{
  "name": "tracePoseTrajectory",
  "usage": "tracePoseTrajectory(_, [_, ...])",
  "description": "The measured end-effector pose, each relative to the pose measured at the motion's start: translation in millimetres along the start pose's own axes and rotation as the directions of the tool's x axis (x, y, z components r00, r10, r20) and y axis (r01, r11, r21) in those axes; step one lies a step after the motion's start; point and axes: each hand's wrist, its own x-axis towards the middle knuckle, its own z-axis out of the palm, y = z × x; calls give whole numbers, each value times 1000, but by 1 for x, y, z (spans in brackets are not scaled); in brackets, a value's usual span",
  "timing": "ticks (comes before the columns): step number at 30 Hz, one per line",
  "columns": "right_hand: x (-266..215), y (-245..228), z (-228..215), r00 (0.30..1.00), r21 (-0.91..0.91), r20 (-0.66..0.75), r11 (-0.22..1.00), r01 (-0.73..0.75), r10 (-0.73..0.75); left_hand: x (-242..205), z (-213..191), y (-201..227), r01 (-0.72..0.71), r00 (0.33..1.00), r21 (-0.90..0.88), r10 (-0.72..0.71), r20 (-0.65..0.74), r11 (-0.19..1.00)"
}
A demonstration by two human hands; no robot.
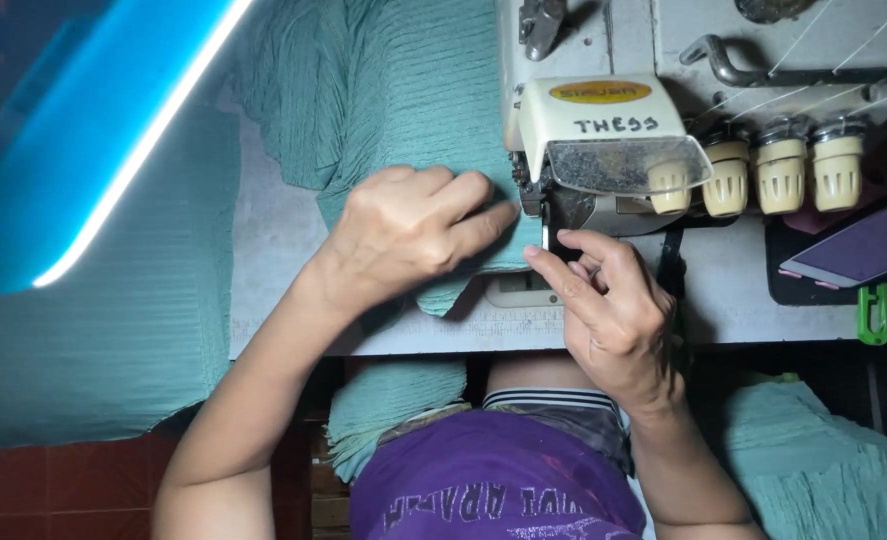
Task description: The person is using an industrial overlock sewing machine to finish the edges of green textured fabric pieces.
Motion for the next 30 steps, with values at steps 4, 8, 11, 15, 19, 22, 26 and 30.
tracePoseTrajectory(4, [-1,-1,-1,1000,-22,5,1000,-4,4,-3,2,3,45,998,1,-45,34,999])
tracePoseTrajectory(8, [0,-4,-5,999,-126,45,992,17,-11,-3,-4,17,159,983,-95,-149,103,983])
tracePoseTrajectory(11, [1,-5,-10,993,-129,114,990,56,-41,-3,-18,22,216,951,-130,-178,253,968])
tracePoseTrajectory(15, [6,-3,-8,991,-169,118,983,77,-58,-7,-9,9,248,925,-108,-202,321,963])
tracePoseTrajectory(19, [8,-2,-6,991,-231,126,971,66,-37,-6,-1,-9,322,895,-217,-222,386,922])
tracePoseTrajectory(22, [2,-4,-4,994,-182,104,982,52,-33,-6,7,-26,386,871,-281,-246,426,879])
tracePoseTrajectory(26, [-23,-22,4,999,-69,-36,998,5,-8,-28,41,-65,483,853,-431,-300,427,762])
tracePoseTrajectory(30, [-56,-55,16,998,200,69,980,-12,-2,-50,34,-79,445,894,-746,-286,344,495])
